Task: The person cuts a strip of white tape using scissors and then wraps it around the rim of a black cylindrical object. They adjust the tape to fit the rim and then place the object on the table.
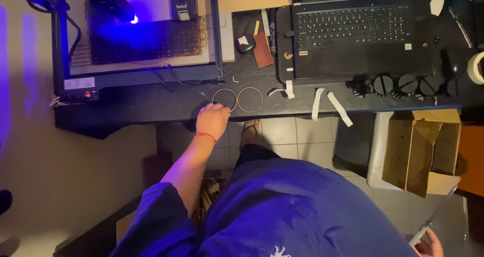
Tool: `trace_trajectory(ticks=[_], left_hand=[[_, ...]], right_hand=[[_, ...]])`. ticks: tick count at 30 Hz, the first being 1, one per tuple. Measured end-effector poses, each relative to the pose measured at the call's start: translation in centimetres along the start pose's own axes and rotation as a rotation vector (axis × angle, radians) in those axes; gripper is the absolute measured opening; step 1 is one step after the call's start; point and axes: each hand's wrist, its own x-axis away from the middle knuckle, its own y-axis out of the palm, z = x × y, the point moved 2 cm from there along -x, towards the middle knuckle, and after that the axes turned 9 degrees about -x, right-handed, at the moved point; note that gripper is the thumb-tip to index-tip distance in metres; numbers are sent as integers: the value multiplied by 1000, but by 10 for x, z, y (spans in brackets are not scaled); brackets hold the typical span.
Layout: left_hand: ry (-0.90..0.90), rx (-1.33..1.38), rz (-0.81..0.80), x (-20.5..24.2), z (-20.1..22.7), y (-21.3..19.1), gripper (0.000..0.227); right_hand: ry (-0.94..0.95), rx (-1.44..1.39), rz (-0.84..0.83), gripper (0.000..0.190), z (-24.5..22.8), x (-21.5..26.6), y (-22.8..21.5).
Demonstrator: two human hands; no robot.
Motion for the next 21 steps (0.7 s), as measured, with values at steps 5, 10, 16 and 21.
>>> trace_trajectory(ticks=[5,10,16,21], left_hand=[[-17,28,10,2,-3,-9,7],[-113,112,239,19,-33,-23,5],[-214,10,68,39,-72,-1,7],[-281,69,-68,36,-77,1,10]], right_hand=[[67,2,-5,85,6,-7,-5],[236,-173,-17,60,75,-51,-42],[182,-73,-51,55,72,-60,-39],[110,-81,4,67,7,-22,-2]])
